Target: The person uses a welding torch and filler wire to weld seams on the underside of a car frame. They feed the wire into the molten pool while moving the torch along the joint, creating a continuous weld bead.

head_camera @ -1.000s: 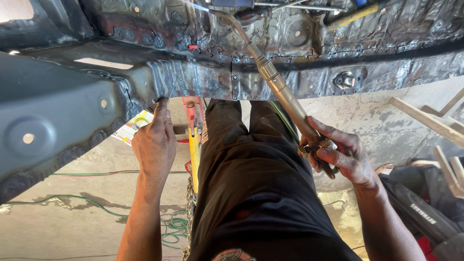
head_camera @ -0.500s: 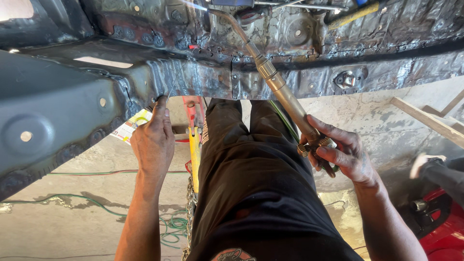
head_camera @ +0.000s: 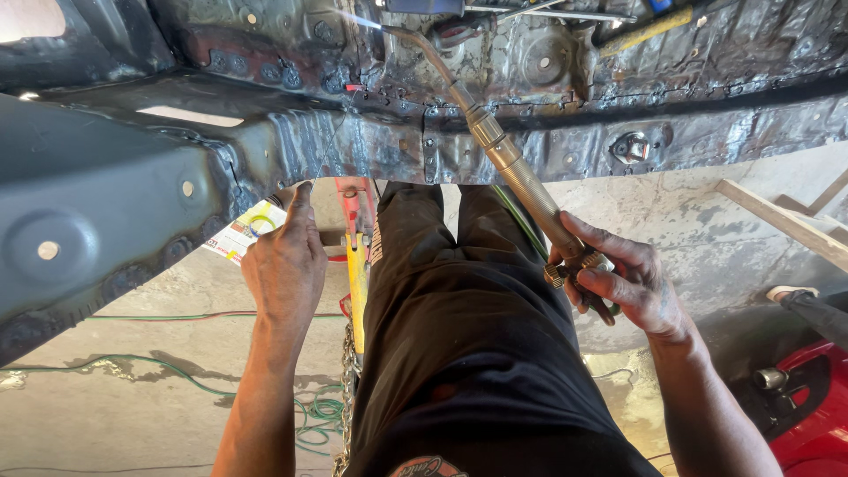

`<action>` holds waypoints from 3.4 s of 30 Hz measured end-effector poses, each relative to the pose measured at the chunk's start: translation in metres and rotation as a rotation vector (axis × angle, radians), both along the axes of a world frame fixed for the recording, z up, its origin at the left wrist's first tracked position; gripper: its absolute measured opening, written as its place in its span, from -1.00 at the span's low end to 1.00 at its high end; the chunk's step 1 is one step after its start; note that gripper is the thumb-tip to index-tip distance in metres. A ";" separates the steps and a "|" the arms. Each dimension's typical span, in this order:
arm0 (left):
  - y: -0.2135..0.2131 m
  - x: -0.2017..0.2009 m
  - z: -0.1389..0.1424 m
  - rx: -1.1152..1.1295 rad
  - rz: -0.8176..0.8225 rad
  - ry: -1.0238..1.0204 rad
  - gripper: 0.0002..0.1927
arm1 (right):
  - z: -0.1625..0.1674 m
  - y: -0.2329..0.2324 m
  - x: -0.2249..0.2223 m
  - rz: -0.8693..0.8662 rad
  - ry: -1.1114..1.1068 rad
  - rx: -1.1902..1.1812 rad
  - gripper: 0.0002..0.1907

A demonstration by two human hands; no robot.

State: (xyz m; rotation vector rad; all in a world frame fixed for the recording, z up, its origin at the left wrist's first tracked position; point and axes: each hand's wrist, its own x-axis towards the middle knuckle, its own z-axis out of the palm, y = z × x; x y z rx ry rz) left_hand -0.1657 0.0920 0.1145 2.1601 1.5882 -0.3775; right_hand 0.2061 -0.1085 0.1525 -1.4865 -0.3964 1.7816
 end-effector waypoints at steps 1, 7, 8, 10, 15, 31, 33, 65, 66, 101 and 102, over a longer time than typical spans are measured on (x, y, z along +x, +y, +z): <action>-0.001 0.000 0.000 0.020 -0.017 -0.010 -0.58 | -0.001 0.000 0.000 0.002 0.009 0.000 -0.33; -0.008 0.005 0.000 0.035 0.033 -0.026 -0.59 | -0.004 0.000 0.001 0.031 0.017 -0.045 -0.34; -0.007 0.005 -0.001 0.033 0.052 -0.032 -0.61 | -0.004 0.000 0.002 0.035 0.021 -0.038 -0.35; -0.007 0.006 0.001 0.024 0.093 -0.038 -0.65 | -0.005 -0.001 0.002 0.045 0.025 -0.022 -0.35; -0.008 0.004 0.003 0.013 0.123 -0.096 -0.65 | -0.006 -0.001 0.001 0.052 0.033 -0.078 -0.34; -0.011 -0.001 -0.001 -0.045 0.192 -0.145 -0.70 | -0.015 0.003 0.001 0.119 0.003 -0.110 -0.36; -0.010 -0.001 0.000 -0.071 0.205 -0.131 -0.71 | -0.013 0.005 0.001 0.120 -0.007 -0.139 -0.36; -0.008 0.003 0.003 -0.110 0.260 -0.141 -0.73 | -0.033 0.021 -0.005 0.106 0.069 -0.110 -0.39; -0.009 0.004 0.003 -0.107 0.261 -0.150 -0.73 | -0.033 0.022 -0.005 0.114 0.060 -0.108 -0.39; -0.024 0.002 -0.003 -0.049 0.197 -0.145 -0.68 | -0.037 -0.050 -0.005 -0.496 0.533 -0.157 -0.31; -0.024 0.003 -0.003 -0.055 0.192 -0.134 -0.68 | -0.037 -0.053 -0.005 -0.504 0.543 -0.152 -0.33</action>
